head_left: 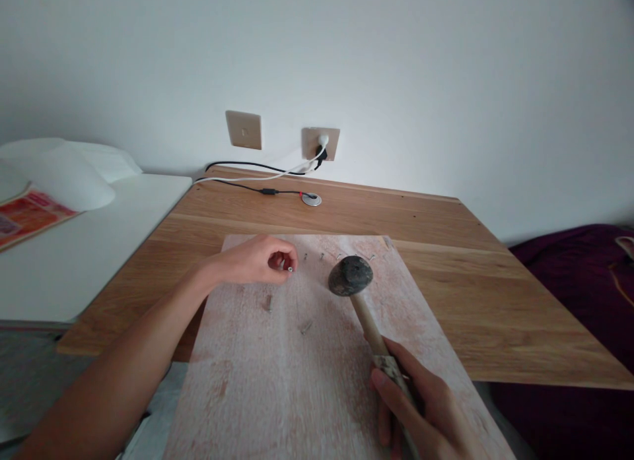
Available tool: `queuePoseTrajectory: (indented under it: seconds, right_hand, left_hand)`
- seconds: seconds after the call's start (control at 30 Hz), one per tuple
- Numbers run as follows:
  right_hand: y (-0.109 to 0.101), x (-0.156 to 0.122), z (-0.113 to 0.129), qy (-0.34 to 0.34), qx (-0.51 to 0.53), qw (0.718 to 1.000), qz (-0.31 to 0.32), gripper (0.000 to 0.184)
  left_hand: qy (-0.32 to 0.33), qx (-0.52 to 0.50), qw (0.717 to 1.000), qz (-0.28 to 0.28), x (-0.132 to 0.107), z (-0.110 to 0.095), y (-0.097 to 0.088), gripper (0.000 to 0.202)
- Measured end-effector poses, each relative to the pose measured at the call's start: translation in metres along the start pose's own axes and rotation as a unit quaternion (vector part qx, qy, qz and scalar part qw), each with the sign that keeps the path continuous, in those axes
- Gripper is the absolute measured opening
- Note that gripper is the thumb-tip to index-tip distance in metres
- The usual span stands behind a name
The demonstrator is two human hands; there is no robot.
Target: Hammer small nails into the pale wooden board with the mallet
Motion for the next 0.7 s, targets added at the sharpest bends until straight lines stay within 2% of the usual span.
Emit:
queuePoseTrajectory:
  seconds: [0.53,0.7]
  right_hand:
    - [0.0012,-0.0002,0.0025,0.0,0.018,1.0,0.017,0.098]
    - [0.0008,-0.0007,0.0032,0.002,0.002,1.0,0.006,0.096]
  left_hand:
    - [-0.009,0.008,1.0,-0.01,0.0004,0.0022,0.0004,0.015]
    - [-0.006,0.006,1.0,-0.01,-0.0004,0.0031,0.0015,0.015]
Point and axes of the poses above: each hand's wrist, its own x-axis towards the middle knuckle, its own y-axis out of the palm, z = x × y, the point moved 2 cm from there along x, towards the middle knuckle, and after that the axes turned 10 degrees about y, right-handed, at the moved point
